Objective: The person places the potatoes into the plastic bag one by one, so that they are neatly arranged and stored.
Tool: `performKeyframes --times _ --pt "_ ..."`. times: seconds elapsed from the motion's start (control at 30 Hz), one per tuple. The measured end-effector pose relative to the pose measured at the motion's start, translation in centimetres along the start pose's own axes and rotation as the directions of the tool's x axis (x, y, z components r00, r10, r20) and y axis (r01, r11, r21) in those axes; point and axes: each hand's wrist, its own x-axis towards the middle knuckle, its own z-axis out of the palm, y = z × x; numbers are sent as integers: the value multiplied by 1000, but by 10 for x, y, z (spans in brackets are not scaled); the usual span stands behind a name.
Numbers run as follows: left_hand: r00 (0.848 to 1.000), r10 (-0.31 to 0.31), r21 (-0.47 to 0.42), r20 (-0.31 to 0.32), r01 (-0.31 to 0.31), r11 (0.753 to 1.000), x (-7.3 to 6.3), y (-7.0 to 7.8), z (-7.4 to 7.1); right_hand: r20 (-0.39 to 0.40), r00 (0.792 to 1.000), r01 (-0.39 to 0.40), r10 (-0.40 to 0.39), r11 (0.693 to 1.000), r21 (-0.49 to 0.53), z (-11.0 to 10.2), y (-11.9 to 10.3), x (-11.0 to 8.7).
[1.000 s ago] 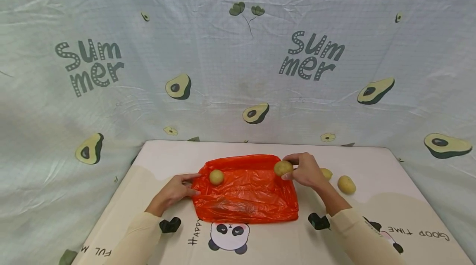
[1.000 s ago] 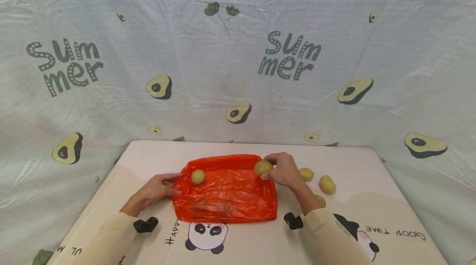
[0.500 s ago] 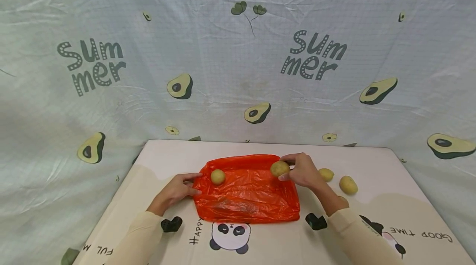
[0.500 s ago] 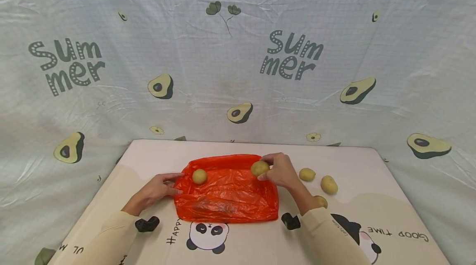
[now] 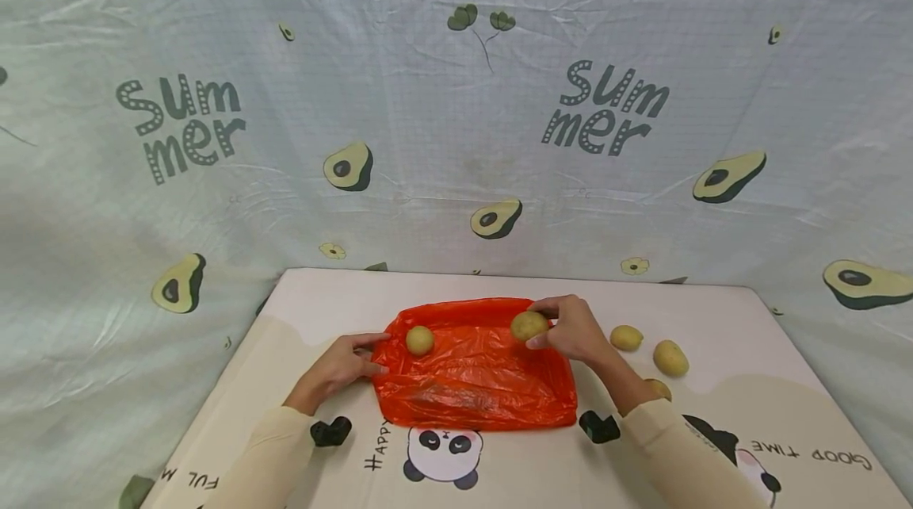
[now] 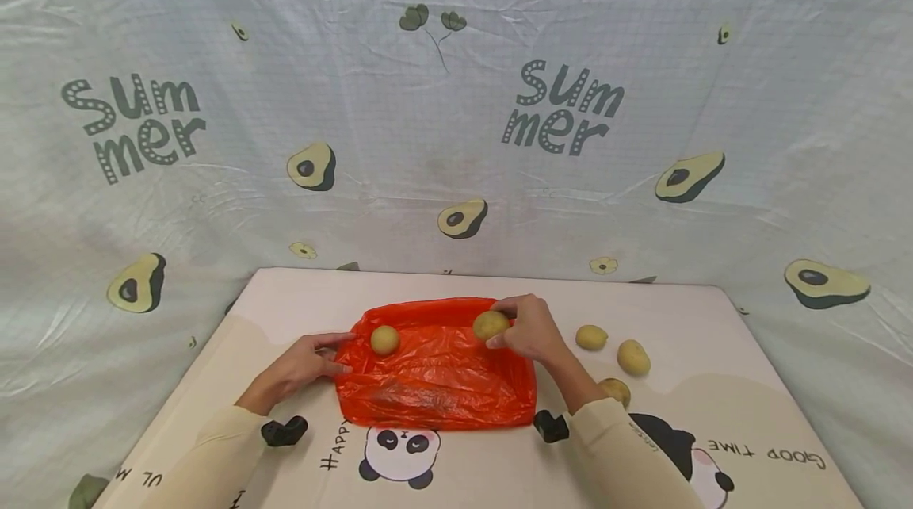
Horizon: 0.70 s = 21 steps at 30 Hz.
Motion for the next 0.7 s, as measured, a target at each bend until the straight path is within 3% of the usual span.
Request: performKeyframes --times 0.7 --pt "1000 16 -3 2 -16 1000 0 -1 0 6 1000 9 -9 1000 -28 21 -7 7"
